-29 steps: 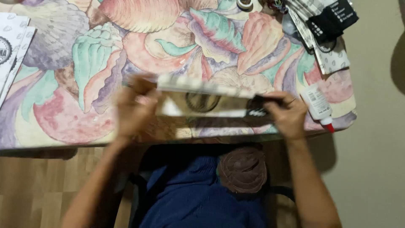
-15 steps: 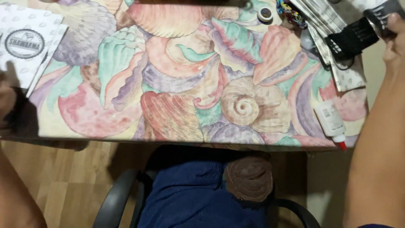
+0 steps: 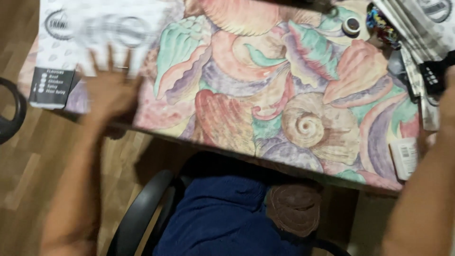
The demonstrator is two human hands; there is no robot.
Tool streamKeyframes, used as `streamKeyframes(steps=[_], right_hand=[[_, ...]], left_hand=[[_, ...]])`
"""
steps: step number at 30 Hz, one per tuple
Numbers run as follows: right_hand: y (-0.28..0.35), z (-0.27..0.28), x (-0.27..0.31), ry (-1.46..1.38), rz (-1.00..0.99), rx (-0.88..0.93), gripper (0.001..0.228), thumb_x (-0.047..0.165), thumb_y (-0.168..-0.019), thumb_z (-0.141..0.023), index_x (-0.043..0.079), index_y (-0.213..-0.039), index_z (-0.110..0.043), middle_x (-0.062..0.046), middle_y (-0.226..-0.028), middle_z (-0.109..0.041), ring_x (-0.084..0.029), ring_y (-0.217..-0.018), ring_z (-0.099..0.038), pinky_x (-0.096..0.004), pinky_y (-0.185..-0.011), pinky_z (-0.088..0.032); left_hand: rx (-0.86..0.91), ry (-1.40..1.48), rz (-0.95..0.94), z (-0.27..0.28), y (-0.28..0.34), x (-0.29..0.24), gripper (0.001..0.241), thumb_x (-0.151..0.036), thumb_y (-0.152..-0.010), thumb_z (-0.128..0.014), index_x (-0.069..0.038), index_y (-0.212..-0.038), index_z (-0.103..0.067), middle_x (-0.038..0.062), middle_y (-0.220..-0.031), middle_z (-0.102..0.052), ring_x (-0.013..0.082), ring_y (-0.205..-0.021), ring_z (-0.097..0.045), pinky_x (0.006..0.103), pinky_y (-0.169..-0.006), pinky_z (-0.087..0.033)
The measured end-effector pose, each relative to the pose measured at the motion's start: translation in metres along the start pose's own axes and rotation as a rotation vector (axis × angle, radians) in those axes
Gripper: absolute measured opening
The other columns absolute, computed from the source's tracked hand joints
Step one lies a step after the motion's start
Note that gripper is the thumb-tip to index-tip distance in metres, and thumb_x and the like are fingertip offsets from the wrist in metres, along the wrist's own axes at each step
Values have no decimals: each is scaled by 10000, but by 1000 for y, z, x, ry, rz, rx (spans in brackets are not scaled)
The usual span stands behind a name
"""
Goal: Assembling paper bags by applying glue to the edges of printed sheets and folding them into shape.
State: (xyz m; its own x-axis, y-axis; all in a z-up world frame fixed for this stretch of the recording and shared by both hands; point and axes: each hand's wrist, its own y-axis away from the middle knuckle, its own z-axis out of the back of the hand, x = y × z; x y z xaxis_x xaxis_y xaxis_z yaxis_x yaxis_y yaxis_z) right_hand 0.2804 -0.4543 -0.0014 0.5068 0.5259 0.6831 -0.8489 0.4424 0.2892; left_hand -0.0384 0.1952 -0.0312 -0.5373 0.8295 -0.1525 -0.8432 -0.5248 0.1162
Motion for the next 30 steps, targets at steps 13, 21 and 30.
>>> streamKeyframes(steps=[13,21,30], right_hand=[[299,-188,-31,-57,1595,298,58,-87,-809,-710,-47,-846,-729,-199,-1250,-701,-441,-1253,-624,-580,-1148,-404],[264,-132,-48,58,1385,205,341,56,-815,-841,106,-1147,-783,-131,-1260,-731,-387,-1282,-619,-509,-1185,-368],[277,-87,-55,-21,1384,149,106,-40,-895,-799,-27,-998,-778,-171,-1152,-723,-413,-1167,-691,-481,-1025,-558]], left_hand=[[28,695,-244,-44,100,-233,712,-616,-1075,-137,-212,-1662,-151,298,-1693,-100,559,-1526,75,798,-1105,111],[-26,609,-346,-39,87,-190,625,-161,-1022,-441,-97,-1621,-275,232,-1589,-437,425,-1528,-270,665,-1178,-83],[-716,723,-897,-85,108,-232,170,-71,-912,-690,-57,-1080,-708,100,-1075,-702,322,-1019,-706,444,-929,-518]])
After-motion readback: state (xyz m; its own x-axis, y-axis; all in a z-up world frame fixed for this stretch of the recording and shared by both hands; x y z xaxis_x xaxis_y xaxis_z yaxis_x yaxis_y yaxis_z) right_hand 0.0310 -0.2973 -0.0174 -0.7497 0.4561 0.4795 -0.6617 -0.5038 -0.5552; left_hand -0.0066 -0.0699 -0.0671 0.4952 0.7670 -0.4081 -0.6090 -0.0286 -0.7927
